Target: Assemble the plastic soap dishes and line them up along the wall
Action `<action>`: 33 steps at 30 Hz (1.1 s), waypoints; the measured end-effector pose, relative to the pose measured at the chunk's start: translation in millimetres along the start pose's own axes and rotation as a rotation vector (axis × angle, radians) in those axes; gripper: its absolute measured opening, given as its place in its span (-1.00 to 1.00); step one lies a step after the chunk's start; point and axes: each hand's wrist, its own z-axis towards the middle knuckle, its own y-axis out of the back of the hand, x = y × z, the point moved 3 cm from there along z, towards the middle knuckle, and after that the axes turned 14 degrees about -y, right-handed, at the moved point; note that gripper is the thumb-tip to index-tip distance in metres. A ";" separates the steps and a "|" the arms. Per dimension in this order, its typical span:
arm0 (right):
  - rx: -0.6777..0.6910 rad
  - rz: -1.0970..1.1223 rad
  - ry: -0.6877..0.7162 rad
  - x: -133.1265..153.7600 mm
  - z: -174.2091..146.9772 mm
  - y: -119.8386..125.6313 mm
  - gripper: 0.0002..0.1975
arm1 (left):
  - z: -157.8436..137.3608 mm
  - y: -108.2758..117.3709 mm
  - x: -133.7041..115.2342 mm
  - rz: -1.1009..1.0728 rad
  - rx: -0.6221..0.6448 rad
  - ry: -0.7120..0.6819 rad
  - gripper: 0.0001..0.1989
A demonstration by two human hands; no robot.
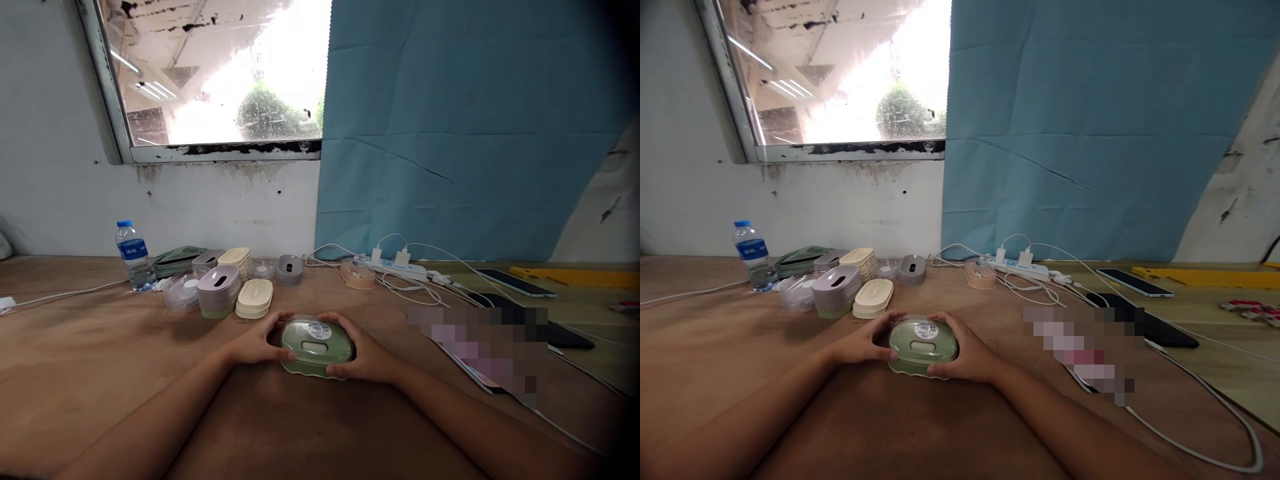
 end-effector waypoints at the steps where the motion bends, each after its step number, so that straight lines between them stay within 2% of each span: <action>1: 0.012 0.006 -0.008 -0.7 0.5 -0.3 -0.23 | 0.1 0.1 -0.4 -0.004 -0.001 -0.003 -0.26; 5: 0.064 -0.002 -0.034 -1.7 1.4 -0.3 -0.22 | 0.6 1.2 -5.1 0.031 0.003 -0.003 -0.31; 9: 0.047 -0.085 -0.040 0.5 0.8 3.3 -0.21 | 2.3 -1.3 -9.7 -0.012 0.035 0.002 -0.35; 13: 0.075 -0.107 -0.017 4.3 0.6 4.9 -0.23 | 4.9 -4.1 -10.2 -0.073 -0.027 0.049 -0.62; 15: 0.102 -0.091 -0.016 5.2 1.0 5.0 -0.21 | 5.6 -5.2 -9.8 -0.090 -0.070 0.078 -0.67; 19: 0.121 -0.065 -0.021 5.3 1.1 5.5 -0.18 | 6.0 -7.1 -8.1 -0.143 -0.078 0.096 -0.63; 24: 0.083 -0.101 0.003 6.4 -0.9 6.1 -0.17 | 6.0 -4.3 -2.4 -0.144 -0.064 0.103 -0.60; 29: 0.027 -0.196 0.134 14.1 -4.9 4.5 -0.16 | 5.1 -4.6 -6.3 -0.136 -0.007 0.100 -0.53; 33: -0.023 -0.228 0.275 22.2 -8.6 2.9 -0.12 | 4.0 -11.1 -14.2 -0.376 -0.119 0.107 -0.49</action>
